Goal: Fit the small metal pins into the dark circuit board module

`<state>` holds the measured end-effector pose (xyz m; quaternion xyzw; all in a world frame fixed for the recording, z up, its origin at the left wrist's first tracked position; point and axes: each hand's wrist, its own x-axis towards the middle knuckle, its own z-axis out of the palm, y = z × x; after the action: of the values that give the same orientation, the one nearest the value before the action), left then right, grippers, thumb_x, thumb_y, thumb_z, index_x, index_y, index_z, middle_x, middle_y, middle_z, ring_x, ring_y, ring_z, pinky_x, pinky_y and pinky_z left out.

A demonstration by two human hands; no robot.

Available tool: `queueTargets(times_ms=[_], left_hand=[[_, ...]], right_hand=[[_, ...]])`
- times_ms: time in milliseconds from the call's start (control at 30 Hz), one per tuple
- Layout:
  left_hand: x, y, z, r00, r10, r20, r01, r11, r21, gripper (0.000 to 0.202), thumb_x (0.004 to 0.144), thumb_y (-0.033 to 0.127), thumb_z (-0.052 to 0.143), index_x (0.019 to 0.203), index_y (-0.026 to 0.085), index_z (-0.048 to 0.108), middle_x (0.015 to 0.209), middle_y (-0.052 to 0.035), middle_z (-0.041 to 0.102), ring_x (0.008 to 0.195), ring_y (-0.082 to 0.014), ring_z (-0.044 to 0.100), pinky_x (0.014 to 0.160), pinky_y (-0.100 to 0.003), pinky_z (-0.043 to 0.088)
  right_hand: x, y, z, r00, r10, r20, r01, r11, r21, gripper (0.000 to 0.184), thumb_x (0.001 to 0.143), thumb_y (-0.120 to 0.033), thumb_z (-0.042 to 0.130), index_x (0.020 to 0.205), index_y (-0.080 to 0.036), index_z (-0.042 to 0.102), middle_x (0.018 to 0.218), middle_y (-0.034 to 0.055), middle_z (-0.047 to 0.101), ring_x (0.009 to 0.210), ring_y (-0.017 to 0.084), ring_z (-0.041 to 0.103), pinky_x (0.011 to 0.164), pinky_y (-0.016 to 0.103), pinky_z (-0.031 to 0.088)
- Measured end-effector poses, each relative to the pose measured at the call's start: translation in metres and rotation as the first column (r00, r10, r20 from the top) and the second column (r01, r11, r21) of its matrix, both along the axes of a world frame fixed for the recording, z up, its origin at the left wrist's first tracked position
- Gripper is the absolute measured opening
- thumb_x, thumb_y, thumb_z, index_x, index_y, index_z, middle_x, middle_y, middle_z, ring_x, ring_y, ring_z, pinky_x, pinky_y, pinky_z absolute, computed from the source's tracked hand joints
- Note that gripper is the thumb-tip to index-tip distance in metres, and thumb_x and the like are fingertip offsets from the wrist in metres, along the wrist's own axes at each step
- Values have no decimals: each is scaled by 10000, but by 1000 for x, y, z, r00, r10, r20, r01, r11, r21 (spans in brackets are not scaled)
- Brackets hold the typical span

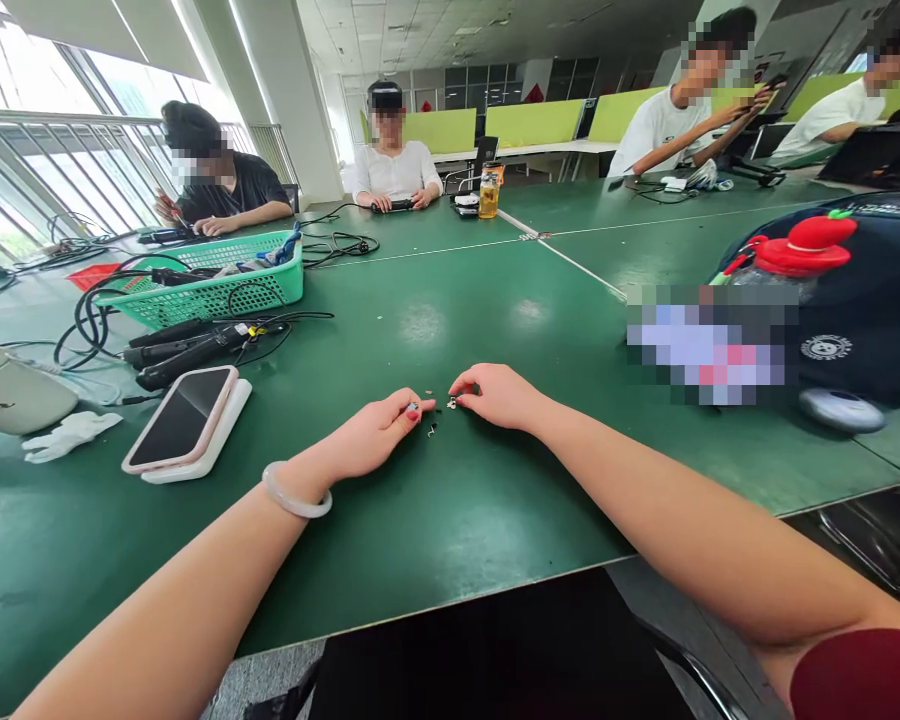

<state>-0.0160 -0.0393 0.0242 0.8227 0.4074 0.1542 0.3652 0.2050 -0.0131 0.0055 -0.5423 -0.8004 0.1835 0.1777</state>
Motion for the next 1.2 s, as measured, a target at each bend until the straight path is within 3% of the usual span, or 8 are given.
queueTargets(times_ms=[133,267,367,567,800,900,1000,1200], left_hand=[[1,-3,0,979,-37,202,58,993,-100,306,914,481,336,895,202,461,1158,-98,616,1202,-217,502,997,-392,377],[-6,2,-3,972,33,235,-6,993,-116,314,907,493,343,877,200,451,1176,-107,615,1123,-212,554,984,-416,392],[-7,3,-2,981,51,187,-37,996,-80,307,912,472,338,909,203,487,1177,-94,615,1133,-205,538,994,-410,381],[-6,5,-2,997,70,35,-73,994,87,281,901,383,368,1003,218,570,1132,-48,616,1006,-193,556,918,-365,418],[-8,10,-2,980,195,-40,-179,952,250,308,850,340,444,1069,247,639,957,-44,585,786,-170,533,741,-317,450],[-8,10,-4,977,209,30,-211,958,192,319,836,353,474,1099,235,610,841,-20,580,683,-143,510,682,-295,449],[-9,10,-7,966,229,117,-238,969,68,299,833,371,488,1070,224,596,788,-6,602,641,-127,522,640,-276,453],[-8,10,-5,922,300,247,-271,952,-144,288,802,356,552,1012,171,617,854,-45,659,653,-119,587,674,-301,495]], right_hand=[[-2,-4,3,997,77,8,-77,997,-2,112,765,-232,636,852,-215,704,834,14,646,742,131,557,674,238,410],[-6,-11,5,984,173,-35,-174,985,-20,64,737,-248,675,786,-208,687,825,0,633,720,117,543,638,223,396],[-7,-12,5,974,222,-42,-222,975,3,49,752,-245,663,738,-199,670,801,0,626,717,118,537,629,224,385],[-2,-7,3,985,171,-28,-170,985,29,179,846,-183,511,795,-197,682,830,19,653,768,135,555,703,250,396],[-7,-15,4,969,236,-76,-235,972,19,202,795,-296,627,983,-241,676,835,0,617,692,113,532,650,240,396],[-14,-19,2,961,267,-71,-264,964,42,228,804,-309,626,1021,-255,672,905,8,605,704,107,530,676,244,400],[-19,-20,0,956,290,-51,-288,956,47,120,808,-269,622,892,-236,701,916,11,602,737,110,540,686,240,398],[-19,-18,2,958,276,-84,-269,960,81,103,828,-209,577,763,-191,654,780,-1,622,704,107,530,661,227,379]])
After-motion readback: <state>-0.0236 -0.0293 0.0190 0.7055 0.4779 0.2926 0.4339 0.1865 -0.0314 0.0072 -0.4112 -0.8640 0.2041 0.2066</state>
